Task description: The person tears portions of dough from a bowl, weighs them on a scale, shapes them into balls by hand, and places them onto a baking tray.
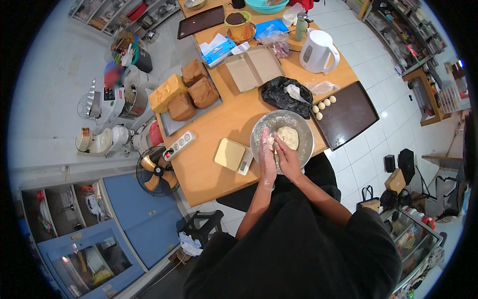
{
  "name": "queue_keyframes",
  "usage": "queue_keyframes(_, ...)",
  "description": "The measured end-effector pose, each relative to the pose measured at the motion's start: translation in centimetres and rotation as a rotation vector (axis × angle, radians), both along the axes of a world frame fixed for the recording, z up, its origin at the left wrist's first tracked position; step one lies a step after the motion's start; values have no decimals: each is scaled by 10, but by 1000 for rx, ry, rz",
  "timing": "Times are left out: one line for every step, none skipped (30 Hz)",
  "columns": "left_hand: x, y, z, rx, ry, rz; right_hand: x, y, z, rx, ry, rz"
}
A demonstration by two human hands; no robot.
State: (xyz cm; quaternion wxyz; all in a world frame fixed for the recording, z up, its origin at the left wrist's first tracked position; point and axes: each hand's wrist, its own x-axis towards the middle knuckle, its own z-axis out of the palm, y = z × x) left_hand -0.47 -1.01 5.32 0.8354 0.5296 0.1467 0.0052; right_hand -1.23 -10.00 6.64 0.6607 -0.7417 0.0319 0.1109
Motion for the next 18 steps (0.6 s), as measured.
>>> queue_keyframes(0,-4,1,43,-12,-36,0,-1,7,-2,80,84)
queue_keyframes(-2,-7,3,78,-28,-75,-2,1,4,-2,81,88)
queue_keyframes(-3,-9,5,98,-38,-110,-4,4,-3,57,24,66)
queue_keyframes(-5,-11,7,107,-47,-139,-5,4,-11,114,-33,39)
queue_keyframes(-7,-12,9,102,-58,-157,-4,3,-18,112,-34,38)
queue_keyframes(-10,-16,11,128,-69,-180,-1,-1,-27,199,10,27)
queue_keyframes(-13,-16,13,134,-77,-175,3,-1,-25,289,53,20)
queue_keyframes(-16,-17,15,137,-86,-174,6,-2,-23,289,53,23)
queue_keyframes(-19,-17,17,135,-94,-169,8,-4,-20,358,111,1)
queue_keyframes(-21,-17,19,128,-99,-169,9,-5,-16,427,170,-25)
queue_keyframes(-24,-17,22,117,-104,-167,10,-4,-25,514,165,-95)
queue_keyframes(-27,-18,24,103,-106,-162,10,-5,-27,513,164,-98)
queue_keyframes(-29,-20,27,89,-107,-153,10,-4,-23,506,177,-115)
queue_keyframes(-33,-21,30,69,-104,-132,11,-4,-20,499,190,-133)
queue_keyframes(-36,-23,32,41,-99,-101,12,-4,-22,499,188,-137)
queue_keyframes(-38,-25,37,9,-90,-55,13,-5,-25,614,227,-188)
queue_keyframes(-39,-25,42,-23,-68,33,15,-5,-27,728,265,-240)
queue_keyframes(-39,-27,46,-50,-52,138,17,-5,-30,728,261,-245)
